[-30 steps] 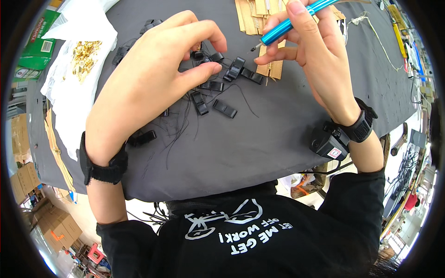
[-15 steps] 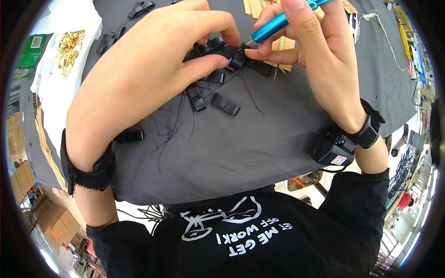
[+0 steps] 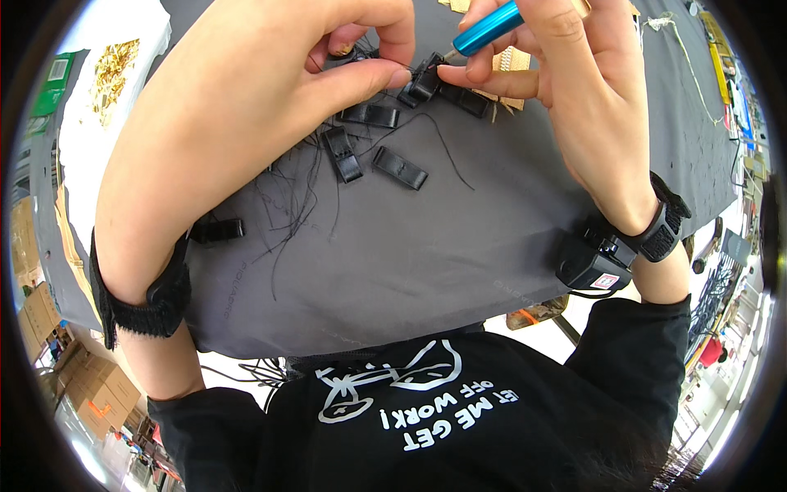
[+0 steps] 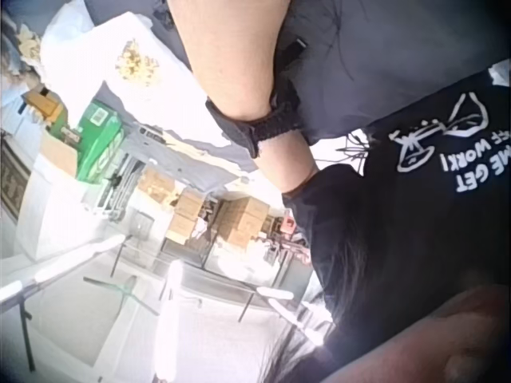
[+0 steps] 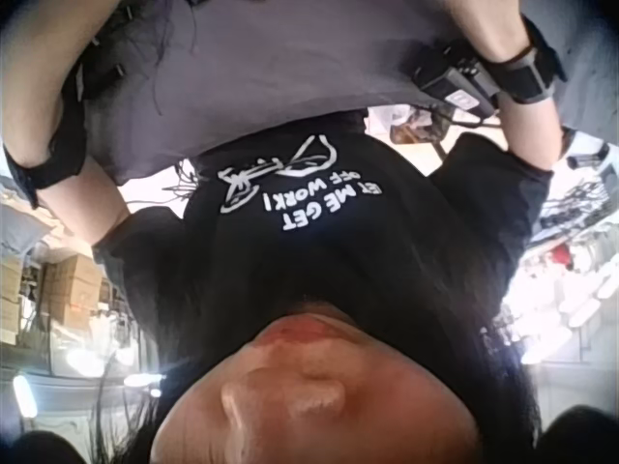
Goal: Using a blue dispensing tool to apply glue or adhesive to small black leather or synthetic straps for assembly.
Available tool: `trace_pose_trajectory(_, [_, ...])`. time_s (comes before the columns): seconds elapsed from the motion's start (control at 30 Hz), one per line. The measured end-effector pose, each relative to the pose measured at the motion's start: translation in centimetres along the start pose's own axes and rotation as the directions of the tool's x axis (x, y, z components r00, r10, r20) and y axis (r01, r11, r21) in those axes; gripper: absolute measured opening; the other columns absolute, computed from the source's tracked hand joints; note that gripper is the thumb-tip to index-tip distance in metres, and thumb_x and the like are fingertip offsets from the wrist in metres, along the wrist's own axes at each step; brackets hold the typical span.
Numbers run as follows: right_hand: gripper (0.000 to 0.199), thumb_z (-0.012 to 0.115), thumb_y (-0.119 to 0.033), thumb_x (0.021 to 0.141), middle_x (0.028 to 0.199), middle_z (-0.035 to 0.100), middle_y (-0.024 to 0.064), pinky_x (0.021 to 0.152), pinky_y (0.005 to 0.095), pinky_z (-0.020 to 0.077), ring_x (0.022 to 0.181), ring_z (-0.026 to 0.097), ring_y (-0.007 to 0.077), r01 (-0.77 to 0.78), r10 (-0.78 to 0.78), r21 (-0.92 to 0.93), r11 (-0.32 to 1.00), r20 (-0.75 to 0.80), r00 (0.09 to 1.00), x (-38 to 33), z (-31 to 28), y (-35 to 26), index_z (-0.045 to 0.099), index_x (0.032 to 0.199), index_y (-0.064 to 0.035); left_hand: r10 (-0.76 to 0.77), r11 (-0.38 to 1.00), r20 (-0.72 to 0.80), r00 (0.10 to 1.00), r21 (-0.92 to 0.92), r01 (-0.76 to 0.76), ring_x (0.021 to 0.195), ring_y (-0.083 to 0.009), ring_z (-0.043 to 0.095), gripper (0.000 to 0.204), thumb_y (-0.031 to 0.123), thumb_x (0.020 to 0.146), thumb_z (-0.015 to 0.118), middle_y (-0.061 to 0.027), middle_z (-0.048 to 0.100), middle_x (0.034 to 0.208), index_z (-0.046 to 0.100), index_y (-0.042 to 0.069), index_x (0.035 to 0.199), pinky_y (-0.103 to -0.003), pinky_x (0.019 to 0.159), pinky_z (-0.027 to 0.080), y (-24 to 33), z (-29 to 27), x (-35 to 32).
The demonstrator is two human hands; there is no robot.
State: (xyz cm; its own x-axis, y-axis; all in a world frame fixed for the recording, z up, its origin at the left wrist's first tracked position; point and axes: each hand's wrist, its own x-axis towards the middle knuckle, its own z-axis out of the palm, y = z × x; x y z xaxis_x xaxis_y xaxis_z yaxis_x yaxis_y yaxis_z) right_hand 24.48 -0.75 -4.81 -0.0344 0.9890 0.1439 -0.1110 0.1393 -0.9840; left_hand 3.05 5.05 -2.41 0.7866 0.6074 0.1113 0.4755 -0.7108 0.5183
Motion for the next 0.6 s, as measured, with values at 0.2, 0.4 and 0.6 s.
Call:
trace_pose_trajectory(0.2, [0.027,0.055,-0.026,0.109,0.09,0.066,0.0069,0.065,0.0244,0.0615,0.075,0.07,0.0118,-0.028,0.028,0.023,0.999,-0.009,1.0,0.0,0.3,-0.2,0.041,0.122,-0.0066,0.007,1.0,-0.01,1.0,0.014,-0.007,0.072,-0.0131,0.042,0.013,0.006,0.085,0.075,-0.0013,0.044,0.078,0.064,0.001,0.09,-0.028,0.067,0.037,-0.1,0.0,-0.1])
trace_pose_trajectory(0.4, [0.026,0.055,-0.026,0.109,0.089,0.066,0.0058,0.064,0.0238,0.0611,0.074,0.069,0.0105,0.022,-0.024,-0.092,0.996,-0.019,1.0,0.1,0.2,0.7,0.042,0.118,-0.0061,0.006,1.0,-0.022,1.0,0.01,-0.006,0.073,-0.0125,0.042,0.013,0.006,0.085,0.075,-0.0006,0.045,0.078,0.064,0.001,0.09,-0.027,0.067,0.037,-0.1,0.1,0.1])
trace_pose_trajectory(0.6, [0.025,0.055,-0.026,0.109,0.087,0.065,0.0055,0.065,0.0234,0.0604,0.074,0.068,0.0094,0.067,-0.066,-0.086,0.994,0.021,0.998,0.3,0.1,0.9,0.042,0.116,-0.0055,0.003,1.0,-0.02,1.0,0.026,-0.003,0.073,-0.0123,0.042,0.012,0.006,0.085,0.075,-0.0003,0.046,0.078,0.064,0.002,0.089,-0.027,0.068,0.037,0.1,0.0,0.0])
